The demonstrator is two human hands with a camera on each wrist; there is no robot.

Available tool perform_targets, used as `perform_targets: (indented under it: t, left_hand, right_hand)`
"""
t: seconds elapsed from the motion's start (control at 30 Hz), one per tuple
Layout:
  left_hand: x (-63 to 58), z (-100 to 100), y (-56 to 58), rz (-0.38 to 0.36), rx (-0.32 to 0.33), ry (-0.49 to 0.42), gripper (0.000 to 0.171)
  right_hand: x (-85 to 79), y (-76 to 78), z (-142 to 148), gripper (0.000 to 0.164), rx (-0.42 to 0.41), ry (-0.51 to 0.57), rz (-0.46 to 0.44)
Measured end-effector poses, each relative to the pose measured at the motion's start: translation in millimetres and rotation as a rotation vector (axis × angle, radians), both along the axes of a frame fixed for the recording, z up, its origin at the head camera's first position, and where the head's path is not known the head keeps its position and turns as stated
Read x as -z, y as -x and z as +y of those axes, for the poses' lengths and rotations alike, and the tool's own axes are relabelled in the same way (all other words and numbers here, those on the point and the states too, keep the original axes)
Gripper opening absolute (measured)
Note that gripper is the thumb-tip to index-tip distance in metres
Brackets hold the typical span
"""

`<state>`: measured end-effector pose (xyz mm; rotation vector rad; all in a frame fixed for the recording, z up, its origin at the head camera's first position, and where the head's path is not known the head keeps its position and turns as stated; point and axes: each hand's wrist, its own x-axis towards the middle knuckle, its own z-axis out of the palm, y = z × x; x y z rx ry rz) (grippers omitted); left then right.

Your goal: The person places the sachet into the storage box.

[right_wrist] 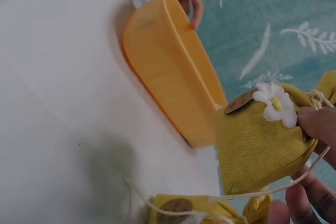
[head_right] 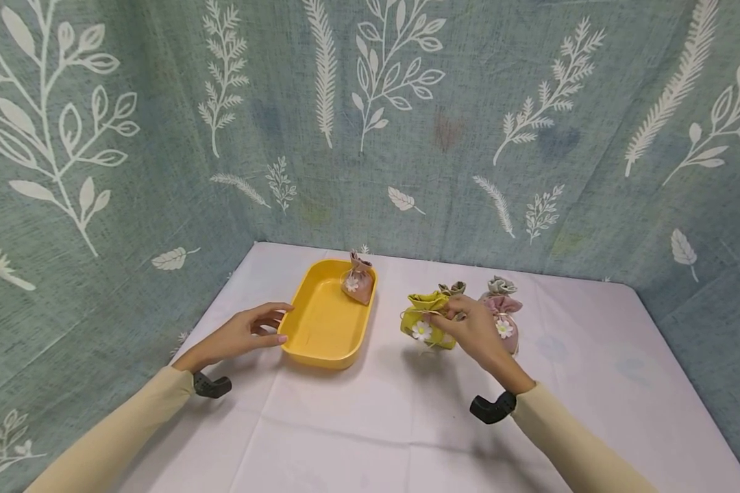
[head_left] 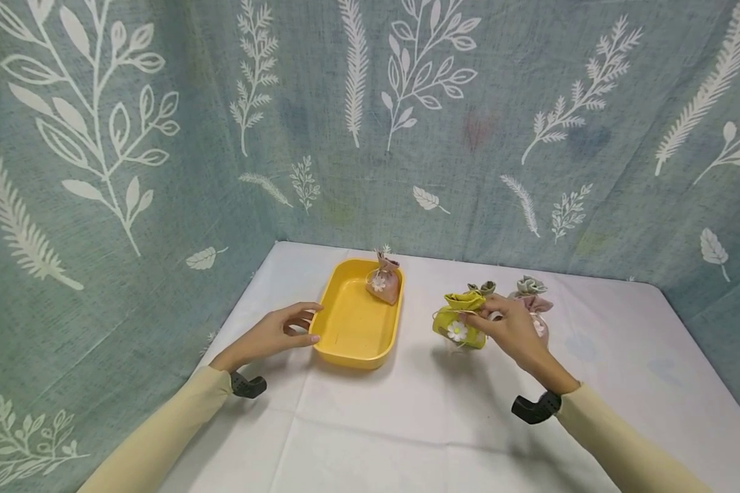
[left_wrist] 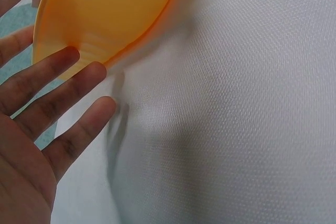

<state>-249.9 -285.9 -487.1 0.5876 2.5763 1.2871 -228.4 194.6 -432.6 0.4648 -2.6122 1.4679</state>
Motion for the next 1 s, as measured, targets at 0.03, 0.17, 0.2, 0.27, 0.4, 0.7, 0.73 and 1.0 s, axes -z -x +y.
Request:
perform_targets:
  t: [0.03,0.17,0.2,0.27,0.4,0.7,0.73,1.0]
  left_hand:
    - [-0.6,0.0,0.2,0.001,-0.001,0.001,0.074]
    - [0.0,-0.7,0.0,-0.008,0.001,-0.006,0.075]
    - [0.6,-1.0,-0.5,-0.013,0.002,-0.009,0.076]
    - [1.7,-1.5,-1.6,-0.022,0.005,-0.017,0.076]
    - [1.8,-1.4,-2.6,-0.017,0.002,-0.026,0.073]
    - [1.1,-1.9,0.2,0.003,-0.001,-0.025,0.070]
    - [0.8,-1.6,0.2,0.002,-0.002,-0.023,0.071]
    - [1.3,-1.3,0.7,-0.011,0.002,-0.018,0.073]
  right_hand:
    - [-1.3,1.3,-1.8,0.038,0.001,0.009,0.006]
    - [-3.1,5.6,-11.4,0.042,-0.011,0.046,0.020]
    - [-3.3,6.3,-14.1,0.043,-0.017,0.054,0.020]
    - [-3.5,7.9,-19.8,0.045,-0.029,0.064,0.014]
    - [-5.7,13.4,-32.0,0.046,-0.043,0.066,0.005]
    - [-12.0,29.4,-60.5,0.032,-0.070,-0.005,0.057]
    - [-11.9,30.9,-63.5,0.031,-0.069,-0.011,0.063]
    - [-13.6,37.1,-88.1,0.017,-0.096,0.043,0.021]
